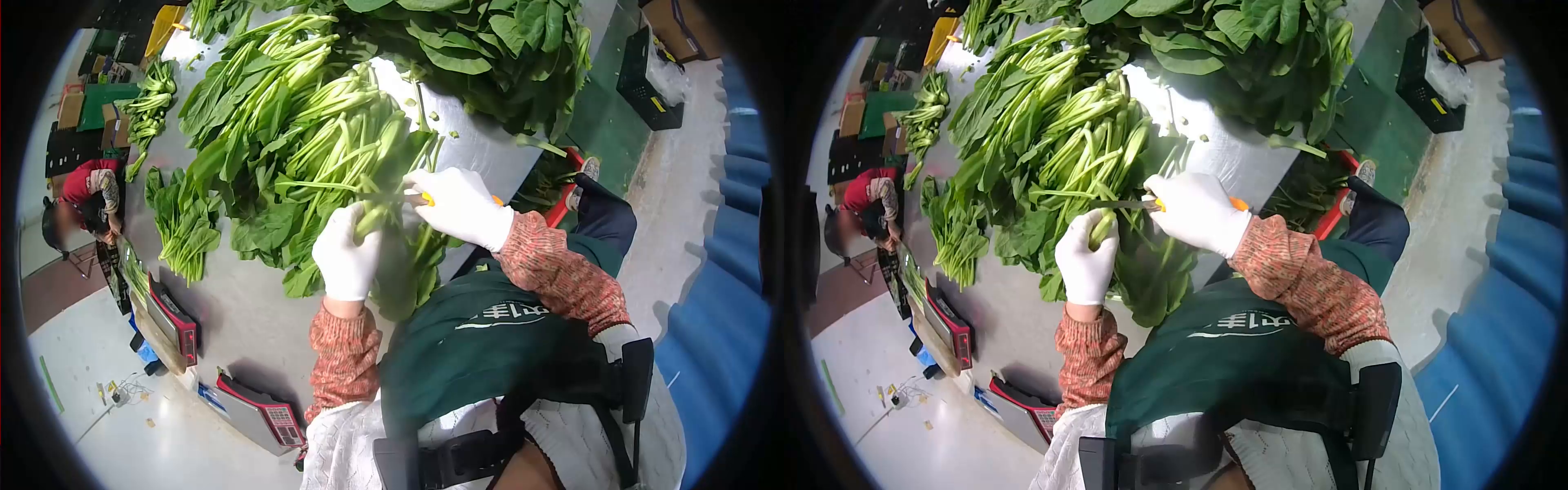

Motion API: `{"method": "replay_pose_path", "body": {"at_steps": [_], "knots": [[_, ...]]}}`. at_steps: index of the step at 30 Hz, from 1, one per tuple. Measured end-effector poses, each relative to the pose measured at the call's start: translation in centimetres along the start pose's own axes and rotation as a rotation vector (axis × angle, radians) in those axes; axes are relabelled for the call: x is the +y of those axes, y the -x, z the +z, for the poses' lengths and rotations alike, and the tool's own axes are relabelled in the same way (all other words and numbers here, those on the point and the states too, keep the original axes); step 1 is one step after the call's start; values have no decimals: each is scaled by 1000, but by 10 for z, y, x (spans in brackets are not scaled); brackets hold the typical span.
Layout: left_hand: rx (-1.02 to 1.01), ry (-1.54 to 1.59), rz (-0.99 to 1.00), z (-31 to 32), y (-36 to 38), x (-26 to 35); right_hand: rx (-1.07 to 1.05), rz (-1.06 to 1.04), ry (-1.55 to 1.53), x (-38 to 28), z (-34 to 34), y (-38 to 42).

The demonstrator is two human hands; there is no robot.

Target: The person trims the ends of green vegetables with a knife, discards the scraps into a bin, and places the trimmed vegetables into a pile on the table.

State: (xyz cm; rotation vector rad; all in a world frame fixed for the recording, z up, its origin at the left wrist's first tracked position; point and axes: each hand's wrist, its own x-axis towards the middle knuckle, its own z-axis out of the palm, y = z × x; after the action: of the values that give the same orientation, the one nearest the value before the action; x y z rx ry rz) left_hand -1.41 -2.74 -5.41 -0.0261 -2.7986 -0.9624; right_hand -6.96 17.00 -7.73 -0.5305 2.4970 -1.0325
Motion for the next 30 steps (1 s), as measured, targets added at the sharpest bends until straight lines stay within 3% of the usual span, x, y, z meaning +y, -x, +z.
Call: {"method": "replay_pose_path", "body": {"at_steps": [5,7,9,12,15,17,19,24,26,27,29,30], "knots": [[-174,88,15,-18,12,14,-44,15,-15,35,9,3],[-291,322,-5,-30,16,18,69,177,93,66,12,4],[-381,434,-52,-43,17,21,139,226,-134,69,-4,14],[-427,659,3,-55,18,18,259,91,-270,45,-20,-3],[-414,962,-249,-68,21,27,393,-71,-220,25,-13,-44],[-394,913,-352,-78,26,21,312,-16,-318,12,5,-80],[-363,877,-409,-86,32,12,147,16,-131,-5,18,-95],[119,511,-482,-119,39,0,-87,-382,-266,4,47,-25],[198,489,-590,-132,35,1,-289,-288,-151,24,44,11],[198,478,-504,-134,38,-13,-400,-254,5,37,43,23],[152,374,-476,-134,32,-20,-447,-221,94,50,30,36],[150,362,-473,-130,28,-17,-366,-194,61,50,23,30]]}}
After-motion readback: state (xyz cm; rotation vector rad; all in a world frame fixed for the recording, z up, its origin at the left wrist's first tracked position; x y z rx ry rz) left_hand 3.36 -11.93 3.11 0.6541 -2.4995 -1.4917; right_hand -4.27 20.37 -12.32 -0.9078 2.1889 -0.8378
